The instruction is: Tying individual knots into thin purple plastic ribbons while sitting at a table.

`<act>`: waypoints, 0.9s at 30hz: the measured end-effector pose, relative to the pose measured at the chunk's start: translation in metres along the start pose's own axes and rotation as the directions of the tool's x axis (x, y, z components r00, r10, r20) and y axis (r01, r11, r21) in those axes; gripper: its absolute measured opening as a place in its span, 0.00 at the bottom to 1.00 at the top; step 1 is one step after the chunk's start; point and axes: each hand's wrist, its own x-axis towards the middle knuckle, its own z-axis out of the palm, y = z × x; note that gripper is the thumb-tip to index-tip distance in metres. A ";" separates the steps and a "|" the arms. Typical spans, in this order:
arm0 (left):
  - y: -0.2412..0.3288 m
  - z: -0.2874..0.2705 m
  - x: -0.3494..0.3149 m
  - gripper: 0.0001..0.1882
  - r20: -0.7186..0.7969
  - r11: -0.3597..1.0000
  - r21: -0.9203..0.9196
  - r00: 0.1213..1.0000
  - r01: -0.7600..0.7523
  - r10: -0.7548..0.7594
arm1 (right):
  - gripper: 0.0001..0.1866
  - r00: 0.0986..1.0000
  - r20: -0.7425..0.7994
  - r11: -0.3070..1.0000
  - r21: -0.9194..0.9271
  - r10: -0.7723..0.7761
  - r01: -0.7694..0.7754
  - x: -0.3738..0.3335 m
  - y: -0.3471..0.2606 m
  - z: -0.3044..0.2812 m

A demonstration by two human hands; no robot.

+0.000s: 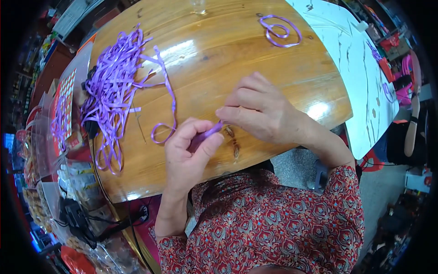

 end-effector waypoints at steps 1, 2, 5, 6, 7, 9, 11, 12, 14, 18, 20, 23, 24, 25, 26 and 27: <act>0.001 -0.002 0.000 0.04 0.017 0.999 0.046 1.000 0.021 -0.022 | 0.17 0.999 0.011 0.997 0.061 0.045 -0.045 -0.002 0.001 0.002; 0.002 -0.004 0.000 0.05 0.029 0.995 0.092 0.999 0.041 -0.044 | 0.17 0.996 0.024 0.988 0.125 0.085 -0.087 -0.002 0.001 0.002; -0.003 -0.006 0.002 0.03 -0.054 0.999 0.031 0.998 -0.018 0.019 | 0.17 0.987 -0.104 0.992 0.053 0.119 -0.114 0.003 -0.001 -0.006; -0.003 -0.006 0.003 0.03 -0.050 0.999 0.030 0.998 -0.020 0.022 | 0.17 0.987 -0.105 0.992 0.048 0.119 -0.115 0.005 -0.004 -0.006; -0.003 -0.005 0.004 0.02 -0.043 0.998 0.049 0.999 -0.028 0.031 | 0.17 0.990 -0.125 0.998 0.004 0.069 -0.069 0.009 -0.008 -0.006; -0.004 0.003 0.010 0.02 0.019 0.998 0.045 0.999 -0.036 0.036 | 0.17 0.989 -0.136 0.995 -0.082 0.053 -0.064 0.006 -0.013 -0.006; -0.002 0.009 0.013 0.02 -0.021 0.999 0.026 1.000 -0.023 0.023 | 0.18 0.994 -0.084 0.997 0.044 0.063 -0.059 -0.005 -0.011 0.003; 0.003 0.008 0.012 0.02 -0.064 0.999 0.041 0.998 -0.011 0.014 | 0.18 0.994 -0.098 0.997 0.062 0.041 -0.035 -0.004 -0.009 0.003; -0.002 -0.005 0.009 0.04 -0.094 1.000 0.017 0.996 -0.003 0.004 | 0.17 0.987 -0.159 0.992 0.129 0.022 -0.001 -0.002 -0.006 0.014; -0.009 -0.006 0.009 0.04 -0.065 0.994 -0.105 0.998 0.019 -0.026 | 0.11 0.974 -0.223 0.998 0.056 0.033 -0.021 -0.006 -0.010 0.016; -0.008 -0.003 0.014 0.04 -0.003 0.995 -0.095 1.000 0.023 -0.023 | 0.10 0.980 -0.192 0.998 -0.021 0.048 -0.053 -0.012 -0.012 0.010; -0.008 0.000 0.016 0.04 0.055 0.999 0.028 0.998 -0.018 0.016 | 0.09 0.991 -0.120 0.993 -0.089 0.061 -0.072 -0.020 -0.011 0.001; -0.008 0.000 0.017 0.05 0.072 0.989 0.135 0.996 -0.062 0.053 | 0.08 0.995 -0.078 0.993 -0.095 0.064 -0.072 -0.021 -0.010 0.000; -0.007 0.000 0.018 0.05 0.075 0.989 0.136 0.996 -0.061 0.051 | 0.08 0.995 -0.079 0.993 -0.094 0.067 -0.074 -0.023 -0.008 -0.002; -0.006 -0.001 0.019 0.05 0.103 0.967 0.231 0.991 -0.102 0.080 | 0.07 0.993 -0.038 0.994 0.007 0.109 -0.109 -0.025 -0.007 -0.003; -0.006 -0.001 0.019 0.05 0.134 0.935 0.324 0.985 -0.145 0.106 | 0.06 0.989 0.007 0.983 0.108 0.146 -0.146 -0.026 -0.007 -0.005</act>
